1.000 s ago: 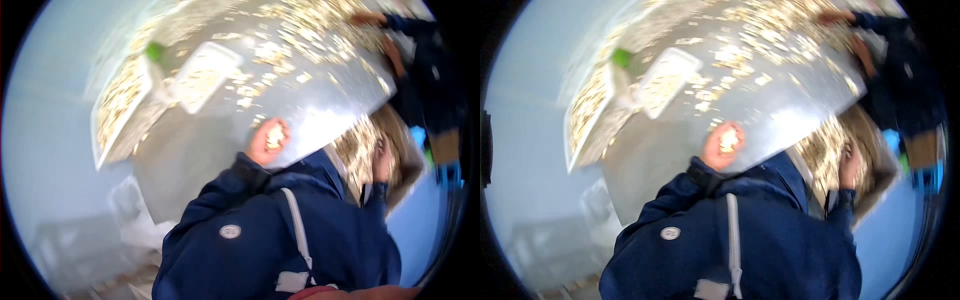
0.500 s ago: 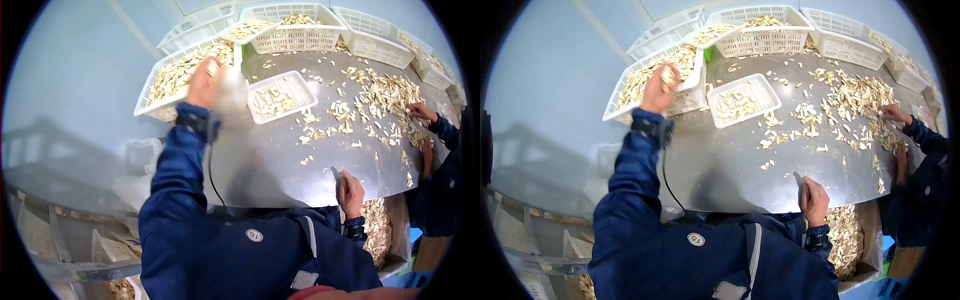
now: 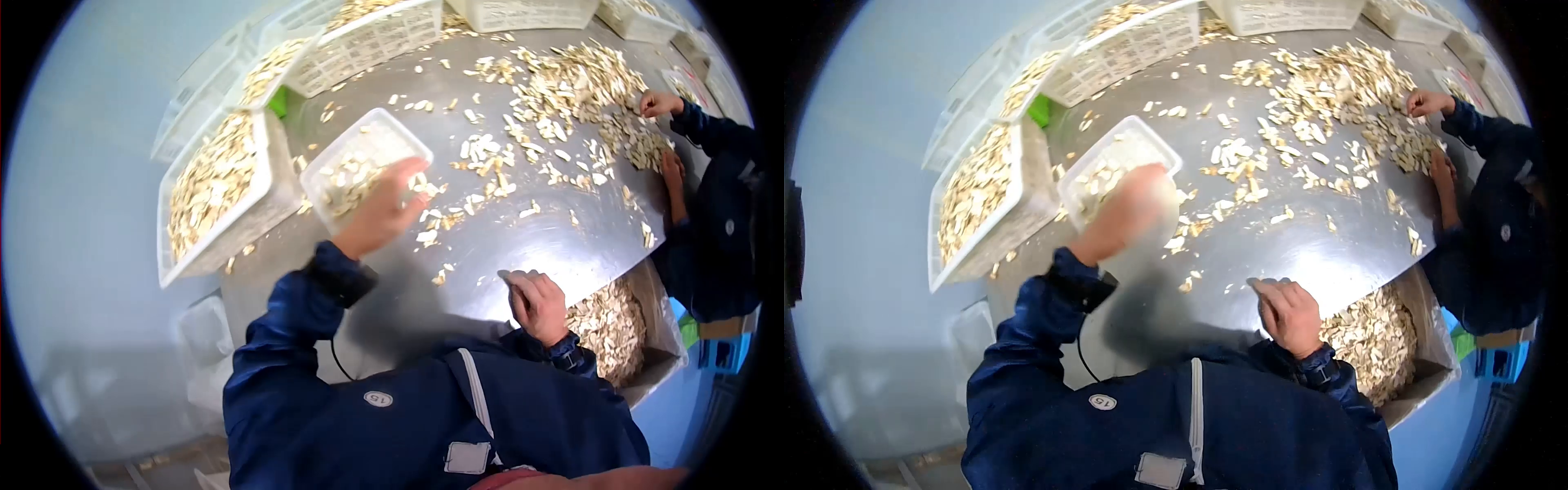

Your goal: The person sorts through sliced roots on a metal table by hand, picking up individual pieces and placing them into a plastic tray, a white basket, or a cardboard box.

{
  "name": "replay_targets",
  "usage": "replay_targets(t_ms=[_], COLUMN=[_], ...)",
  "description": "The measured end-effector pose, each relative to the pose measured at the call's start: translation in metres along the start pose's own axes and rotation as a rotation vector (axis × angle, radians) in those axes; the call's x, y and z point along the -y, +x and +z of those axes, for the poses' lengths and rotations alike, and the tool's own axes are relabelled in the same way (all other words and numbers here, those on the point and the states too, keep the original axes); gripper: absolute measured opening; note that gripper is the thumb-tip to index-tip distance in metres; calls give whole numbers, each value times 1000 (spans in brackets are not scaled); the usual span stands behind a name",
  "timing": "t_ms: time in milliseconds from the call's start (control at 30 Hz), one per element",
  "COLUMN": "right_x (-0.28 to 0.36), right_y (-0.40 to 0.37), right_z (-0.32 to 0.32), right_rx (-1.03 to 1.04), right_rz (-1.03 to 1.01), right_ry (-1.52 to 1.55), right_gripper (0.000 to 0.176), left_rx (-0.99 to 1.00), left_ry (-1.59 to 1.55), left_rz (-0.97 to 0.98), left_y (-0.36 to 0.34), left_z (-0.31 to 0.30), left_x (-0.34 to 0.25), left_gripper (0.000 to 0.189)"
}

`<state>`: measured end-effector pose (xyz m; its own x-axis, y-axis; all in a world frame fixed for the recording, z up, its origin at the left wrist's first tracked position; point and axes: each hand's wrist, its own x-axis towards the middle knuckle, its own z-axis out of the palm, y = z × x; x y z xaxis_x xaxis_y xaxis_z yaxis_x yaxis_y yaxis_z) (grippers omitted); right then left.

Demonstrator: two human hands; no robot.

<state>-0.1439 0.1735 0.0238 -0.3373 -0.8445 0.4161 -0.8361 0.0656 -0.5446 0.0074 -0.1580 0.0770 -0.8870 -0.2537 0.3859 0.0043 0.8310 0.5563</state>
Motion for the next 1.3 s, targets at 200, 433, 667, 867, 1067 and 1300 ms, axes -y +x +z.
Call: replay_targets(t_ms=[200,433,667,867,1067,1300], right_x=[-19,-59,-109,-117,-121,-120], right_y=[-3,-11,-20,-21,-17,-20], right_z=[0,-32,-55,-53,-61,-58], right_rx=[70,129,-129,-152,-131,-143], right_rz=[-38,-103,37,107,135,169], right_ry=[21,144,-12,-32,4,-27], right_gripper=[36,30,32,30,37,38], left_rx=[12,-154,-99,-71,270,622], left_ry=[-151,-47,86,-90,-287,-79], left_rz=[-270,-454,-467,-210,-6,168], left_y=[73,246,303,403,470,399], left_z=[100,93,140,232,277,270], left_x=[37,139,219,227,147,97], left_gripper=[66,77,75,73,77,81])
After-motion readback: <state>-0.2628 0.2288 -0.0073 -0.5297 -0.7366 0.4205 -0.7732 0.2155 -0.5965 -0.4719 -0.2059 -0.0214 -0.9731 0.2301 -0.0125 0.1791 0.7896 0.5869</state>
